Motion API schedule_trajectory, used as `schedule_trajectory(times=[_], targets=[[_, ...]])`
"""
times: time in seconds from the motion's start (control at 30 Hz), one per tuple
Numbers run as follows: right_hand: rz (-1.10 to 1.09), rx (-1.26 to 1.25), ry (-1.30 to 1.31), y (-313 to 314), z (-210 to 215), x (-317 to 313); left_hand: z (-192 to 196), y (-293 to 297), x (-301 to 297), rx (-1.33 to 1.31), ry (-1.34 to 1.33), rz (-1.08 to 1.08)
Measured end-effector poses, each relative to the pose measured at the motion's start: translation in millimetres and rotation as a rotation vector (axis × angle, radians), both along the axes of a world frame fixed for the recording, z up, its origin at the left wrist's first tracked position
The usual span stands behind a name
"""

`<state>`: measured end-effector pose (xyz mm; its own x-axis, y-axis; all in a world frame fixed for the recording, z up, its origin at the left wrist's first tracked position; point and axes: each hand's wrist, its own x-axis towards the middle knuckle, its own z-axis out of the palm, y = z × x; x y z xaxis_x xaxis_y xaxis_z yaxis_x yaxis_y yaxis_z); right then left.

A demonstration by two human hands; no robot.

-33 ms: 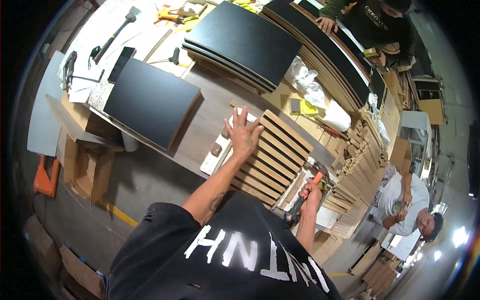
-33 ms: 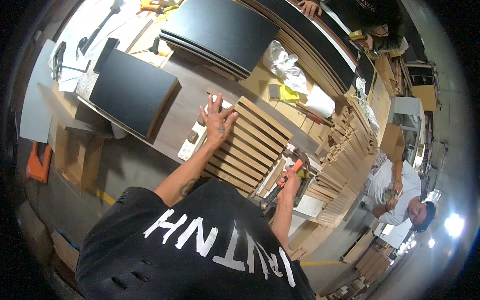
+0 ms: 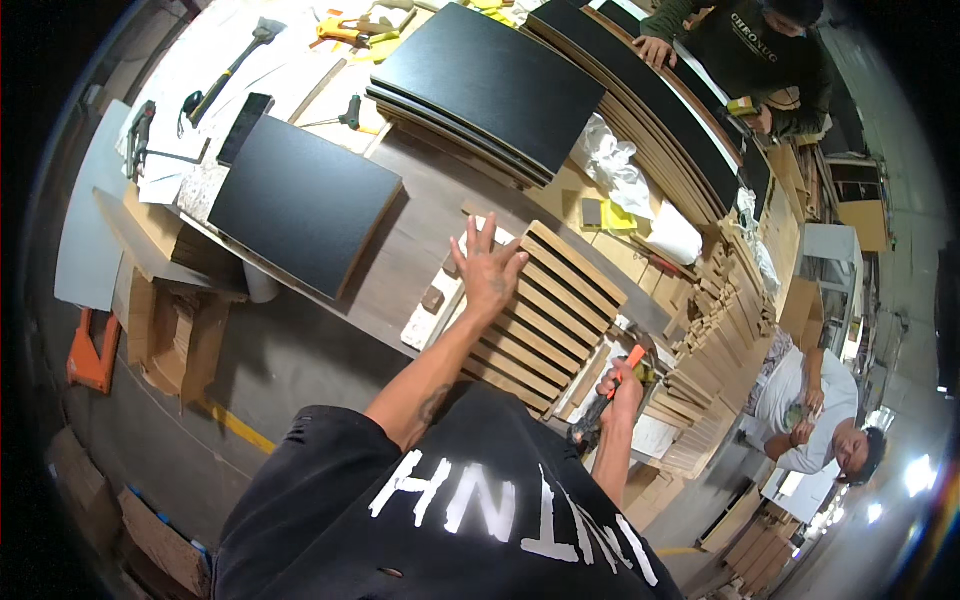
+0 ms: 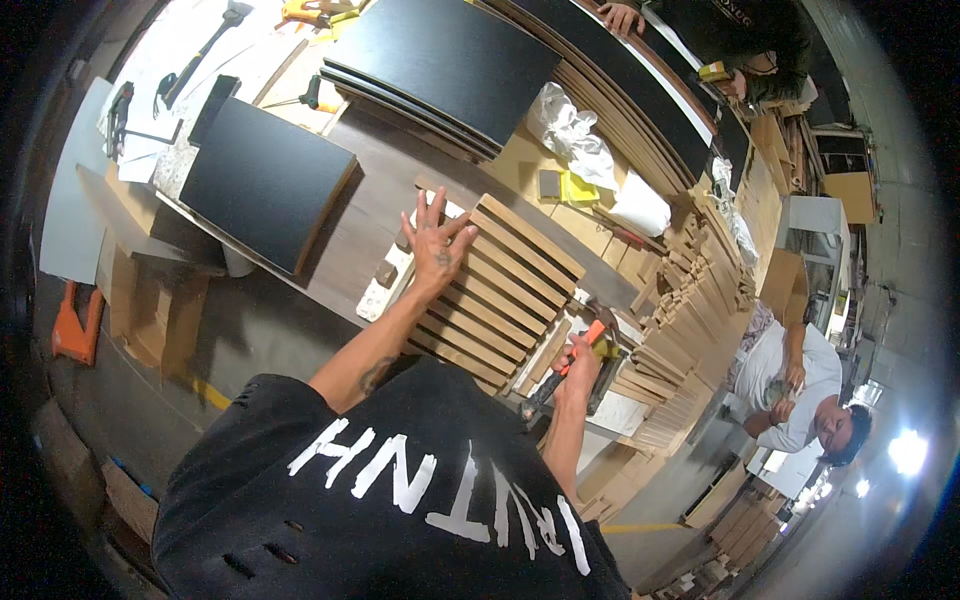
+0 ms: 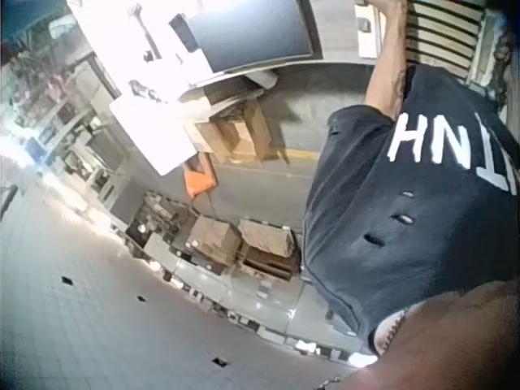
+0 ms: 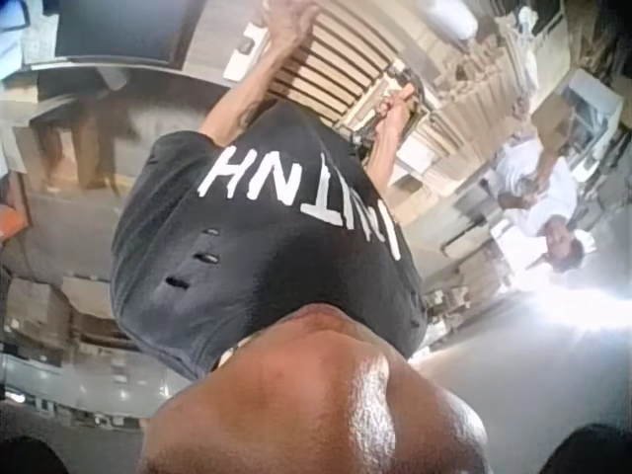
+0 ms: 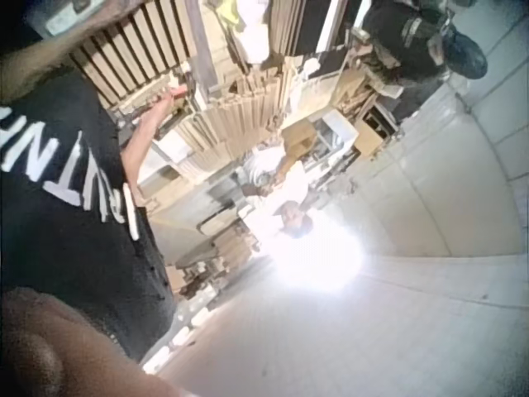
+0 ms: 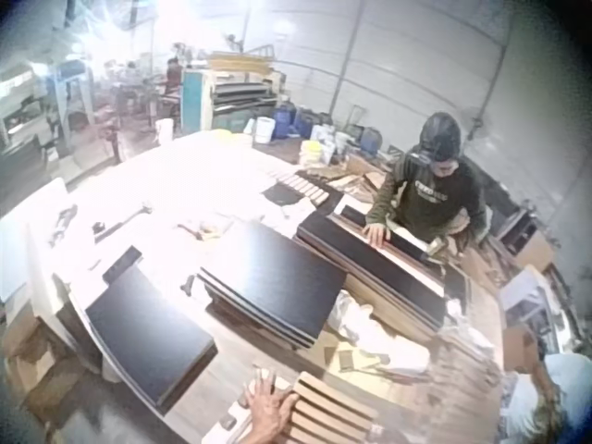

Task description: Assembling wooden slatted panels onto black boards using a pneumatic nail gun and hammer.

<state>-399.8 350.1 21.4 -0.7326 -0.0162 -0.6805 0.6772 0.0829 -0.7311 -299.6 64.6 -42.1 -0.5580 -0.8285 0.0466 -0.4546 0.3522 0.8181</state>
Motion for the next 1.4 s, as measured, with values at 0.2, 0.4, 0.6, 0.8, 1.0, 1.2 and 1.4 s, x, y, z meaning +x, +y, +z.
schedule_trajectory(times=[0.2,0.4,0.6,0.8,1.0,1.2,1.4], targets=[[0.058,-0.048,-0.046,-7.8,1.6,5.1,2.8,-2.9,0.7,0.031,0.020,0.007],[0.102,-0.039,-0.040,-9.9,9.7,5.6,-1.5,-5.8,2.3,0.029,0.025,0.012],[0.119,-0.062,-0.048,-9.7,6.8,1.6,-3.9,-6.6,2.3,0.034,0.038,0.011],[0.133,-0.090,-0.059,-8.6,3.8,-1.3,-7.1,-8.1,4.7,0.057,0.058,0.004],[0.130,-0.126,-0.091,-10.2,0.1,-0.7,-12.2,-7.1,6.6,0.012,0.091,0.019],[0.000,-0.171,-0.081,18.5,-6.9,5.3,3.0,-10.1,49.2,0.116,0.138,-0.082],[0.013,-0.124,-0.129,35.3,1.9,26.0,17.0,-17.3,115.9,0.346,0.069,0.153]])
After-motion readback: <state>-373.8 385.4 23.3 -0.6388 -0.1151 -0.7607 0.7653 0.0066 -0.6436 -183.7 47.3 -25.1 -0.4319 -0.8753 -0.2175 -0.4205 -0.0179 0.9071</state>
